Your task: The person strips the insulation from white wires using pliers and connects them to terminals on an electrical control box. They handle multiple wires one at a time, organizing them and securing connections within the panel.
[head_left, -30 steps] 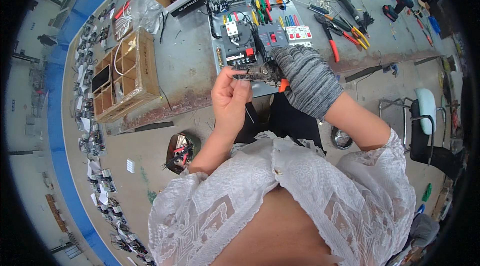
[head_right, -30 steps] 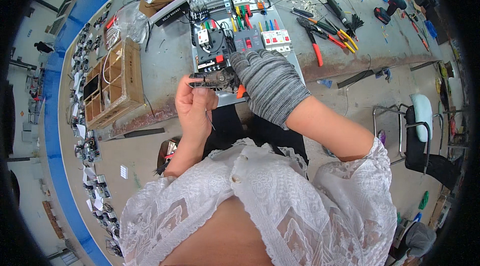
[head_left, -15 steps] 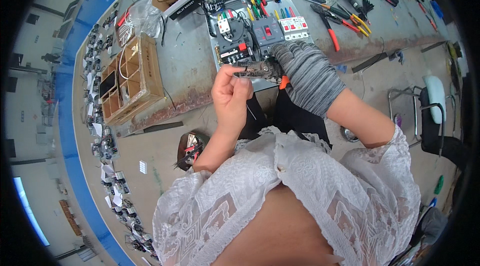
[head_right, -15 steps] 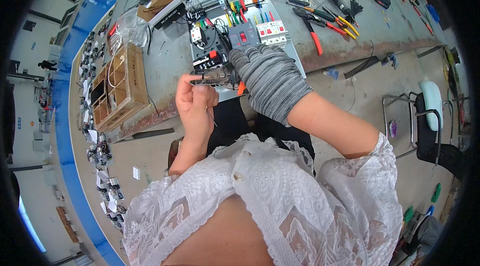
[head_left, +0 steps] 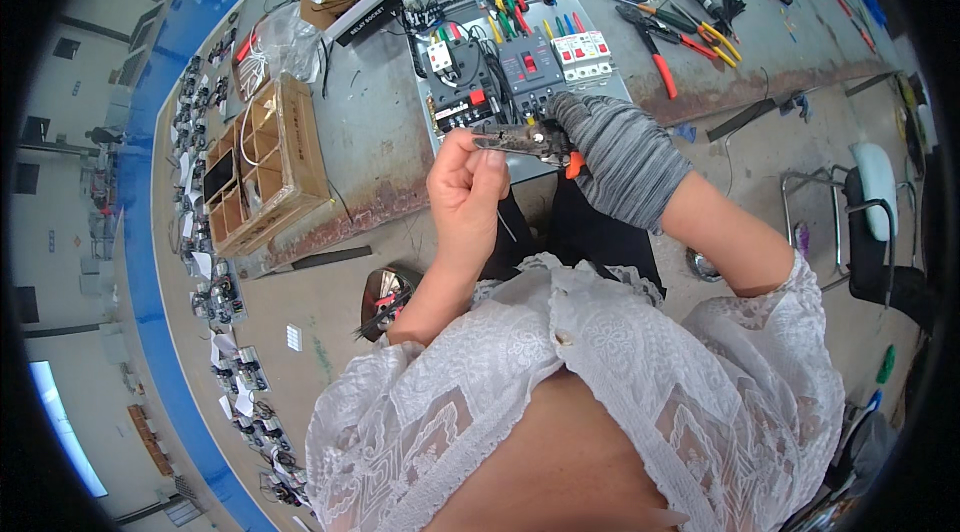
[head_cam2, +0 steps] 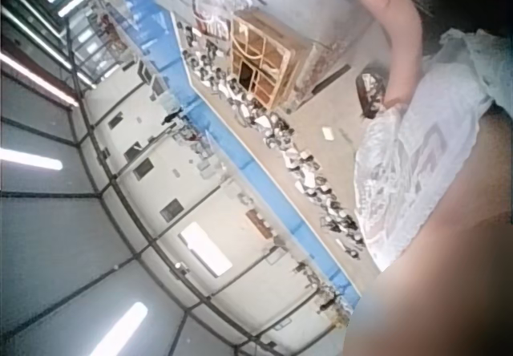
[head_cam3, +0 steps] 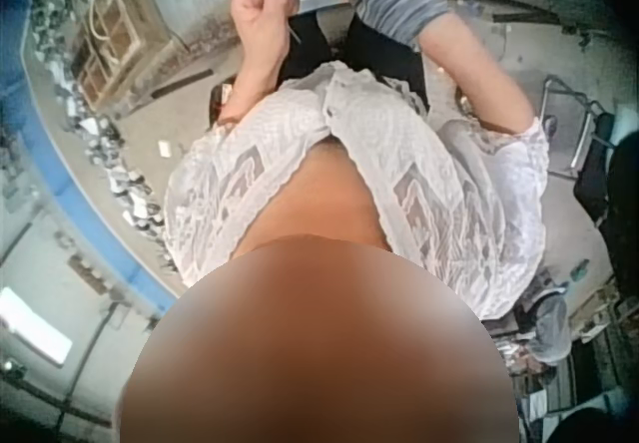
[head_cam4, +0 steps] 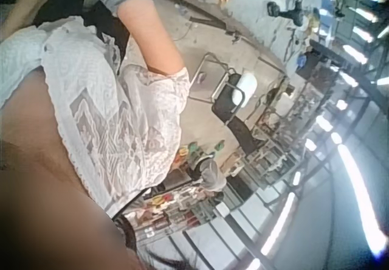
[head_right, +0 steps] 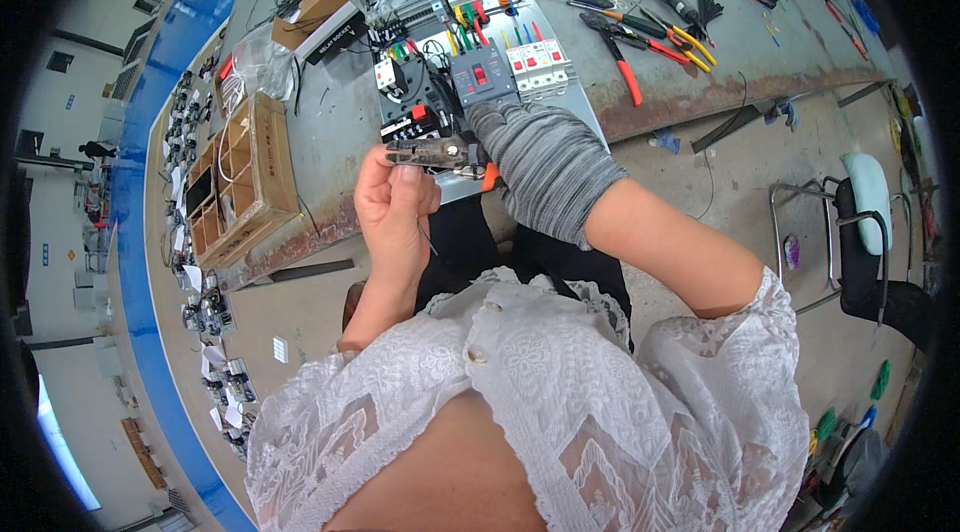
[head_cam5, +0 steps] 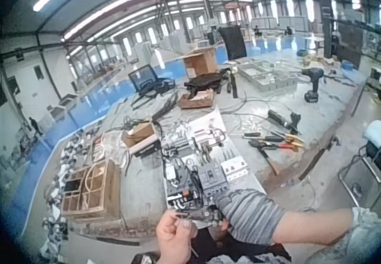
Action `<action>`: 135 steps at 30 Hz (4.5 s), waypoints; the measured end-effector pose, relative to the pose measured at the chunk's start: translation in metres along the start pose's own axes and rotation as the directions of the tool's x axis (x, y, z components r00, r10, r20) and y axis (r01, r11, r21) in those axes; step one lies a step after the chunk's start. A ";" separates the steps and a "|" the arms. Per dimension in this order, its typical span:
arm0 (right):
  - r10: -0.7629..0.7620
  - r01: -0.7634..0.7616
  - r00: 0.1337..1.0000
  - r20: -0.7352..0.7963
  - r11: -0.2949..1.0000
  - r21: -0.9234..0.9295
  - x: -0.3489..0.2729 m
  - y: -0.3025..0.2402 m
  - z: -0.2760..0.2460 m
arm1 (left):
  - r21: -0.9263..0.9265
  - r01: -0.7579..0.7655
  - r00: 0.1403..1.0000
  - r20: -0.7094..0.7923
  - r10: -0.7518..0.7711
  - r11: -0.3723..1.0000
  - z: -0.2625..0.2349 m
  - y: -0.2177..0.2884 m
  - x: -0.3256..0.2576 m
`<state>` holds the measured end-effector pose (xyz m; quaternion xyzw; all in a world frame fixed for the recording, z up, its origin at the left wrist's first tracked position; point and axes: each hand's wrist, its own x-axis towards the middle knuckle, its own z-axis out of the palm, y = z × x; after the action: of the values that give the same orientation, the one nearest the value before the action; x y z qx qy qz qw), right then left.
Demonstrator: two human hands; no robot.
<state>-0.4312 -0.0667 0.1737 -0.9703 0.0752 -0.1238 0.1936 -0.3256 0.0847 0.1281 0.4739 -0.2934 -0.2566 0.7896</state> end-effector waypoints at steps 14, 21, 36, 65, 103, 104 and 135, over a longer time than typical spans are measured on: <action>0.049 -0.048 0.997 0.065 0.999 -0.016 0.002 0.001 -0.001 | -0.049 -0.002 0.999 0.032 0.004 0.999 -0.003 -0.004 0.002; 0.014 -0.014 1.000 -0.009 1.000 -0.026 0.000 -0.001 0.003 | -0.014 -0.026 1.000 0.009 0.026 1.000 -0.005 -0.005 0.000; 0.004 -0.005 1.000 0.026 1.000 0.020 -0.004 0.008 0.005 | -0.027 0.043 0.999 0.011 -0.043 0.999 0.002 0.000 0.001; 0.524 -0.102 0.851 -0.038 0.235 0.967 -0.064 0.036 0.002 | 0.140 0.169 0.985 0.014 -0.173 0.976 0.020 -0.012 0.011; 0.114 0.017 0.982 -0.152 0.743 0.669 0.008 0.017 0.027 | 0.159 0.284 0.936 0.170 -0.309 0.946 -0.007 0.003 0.016; 0.090 0.065 0.975 -0.202 0.755 0.653 0.009 0.019 0.030 | 0.216 0.275 0.941 0.141 -0.309 0.937 -0.002 0.008 0.017; 0.193 -0.186 0.969 -0.154 0.981 0.062 -0.005 0.011 0.030 | -0.083 0.172 0.985 0.010 -0.172 0.982 0.011 -0.002 0.020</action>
<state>-0.4285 -0.0650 0.1419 -0.9409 0.1799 -0.1835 0.2207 -0.3191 0.0635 0.1348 0.4635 -0.2415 -0.3365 0.7833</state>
